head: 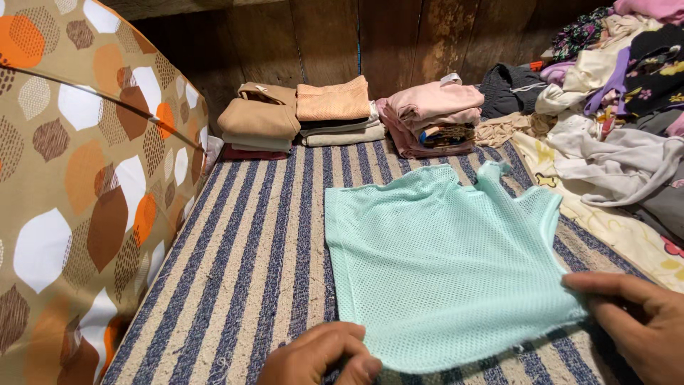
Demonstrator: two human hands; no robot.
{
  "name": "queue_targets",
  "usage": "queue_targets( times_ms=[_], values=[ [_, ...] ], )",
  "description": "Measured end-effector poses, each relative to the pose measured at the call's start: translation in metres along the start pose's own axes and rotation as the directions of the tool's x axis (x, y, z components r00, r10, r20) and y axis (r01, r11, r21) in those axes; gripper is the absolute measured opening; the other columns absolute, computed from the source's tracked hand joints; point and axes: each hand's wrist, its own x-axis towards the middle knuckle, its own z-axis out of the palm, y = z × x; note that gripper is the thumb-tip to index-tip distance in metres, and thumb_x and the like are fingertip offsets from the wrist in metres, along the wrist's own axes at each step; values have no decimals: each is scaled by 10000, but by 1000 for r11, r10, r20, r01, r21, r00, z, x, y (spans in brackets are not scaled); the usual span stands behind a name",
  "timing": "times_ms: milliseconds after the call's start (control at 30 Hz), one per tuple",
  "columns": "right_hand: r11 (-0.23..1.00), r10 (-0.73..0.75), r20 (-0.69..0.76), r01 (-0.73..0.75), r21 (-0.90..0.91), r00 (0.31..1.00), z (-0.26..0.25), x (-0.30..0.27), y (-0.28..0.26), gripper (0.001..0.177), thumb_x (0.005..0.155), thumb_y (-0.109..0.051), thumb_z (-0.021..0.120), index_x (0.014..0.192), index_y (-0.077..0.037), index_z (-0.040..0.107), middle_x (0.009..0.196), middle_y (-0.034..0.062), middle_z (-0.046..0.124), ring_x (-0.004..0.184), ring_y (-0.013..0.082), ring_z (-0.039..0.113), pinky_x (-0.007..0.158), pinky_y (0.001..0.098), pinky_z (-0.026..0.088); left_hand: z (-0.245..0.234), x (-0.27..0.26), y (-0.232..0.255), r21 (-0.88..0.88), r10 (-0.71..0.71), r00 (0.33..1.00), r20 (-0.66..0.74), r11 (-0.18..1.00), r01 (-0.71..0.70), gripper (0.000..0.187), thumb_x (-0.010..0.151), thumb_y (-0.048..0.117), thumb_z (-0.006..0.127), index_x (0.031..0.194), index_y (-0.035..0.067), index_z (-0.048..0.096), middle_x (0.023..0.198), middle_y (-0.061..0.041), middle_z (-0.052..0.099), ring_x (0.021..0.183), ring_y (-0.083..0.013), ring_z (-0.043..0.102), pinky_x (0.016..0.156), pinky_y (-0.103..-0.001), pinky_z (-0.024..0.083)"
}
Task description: The person picks up a light orange tank top and a light blue tank top from a pile of clothes, spreads them out on a striped surface, and folds each one by hand into a rectangular shape.
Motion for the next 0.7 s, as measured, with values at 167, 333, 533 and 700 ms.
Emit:
queue_targets(
  times_ms=[167, 333, 533, 700],
  values=[
    [999, -13, 67, 11, 37, 998, -18, 16, 67, 388, 908, 163, 551, 1166, 38, 812, 1019, 226, 777, 843, 288, 778, 784, 350, 583, 3, 0, -6, 43, 73, 997, 40, 996, -75, 364, 996, 436, 689, 870, 102, 758, 895, -116, 801, 946, -215, 810, 867, -403, 626],
    [702, -552, 236, 598, -386, 800, -26, 22, 26, 405, 636, -31, 679, 987, -168, 824, 1225, 119, 716, 1149, 238, 669, 1062, 411, 468, -9, 6, 5, 9, 258, 951, 170, 965, -263, 353, 1022, 390, 658, 881, 76, 739, 803, -76, 747, 823, -179, 767, 926, -442, 519],
    [712, -649, 555, 673, 201, 521, 56, -48, -136, 427, 855, -314, 844, 1223, -127, 734, 1352, 122, 638, 1306, 265, 562, 1053, 404, 437, -15, 11, 32, 80, 0, 989, 146, 997, -12, 331, 963, 451, 677, 897, 138, 759, 900, -47, 757, 930, -166, 746, 876, -382, 582],
    [965, -249, 650, 239, 106, 718, 91, -65, -194, 257, 915, -309, 761, 1096, -129, 734, 1012, 26, 753, 982, 151, 669, 876, 326, 594, -17, 24, 66, -54, -203, 975, -94, 979, 199, 423, 951, 514, 682, 1074, 110, 713, 987, -86, 704, 980, -215, 685, 811, -382, 615]
  ],
)
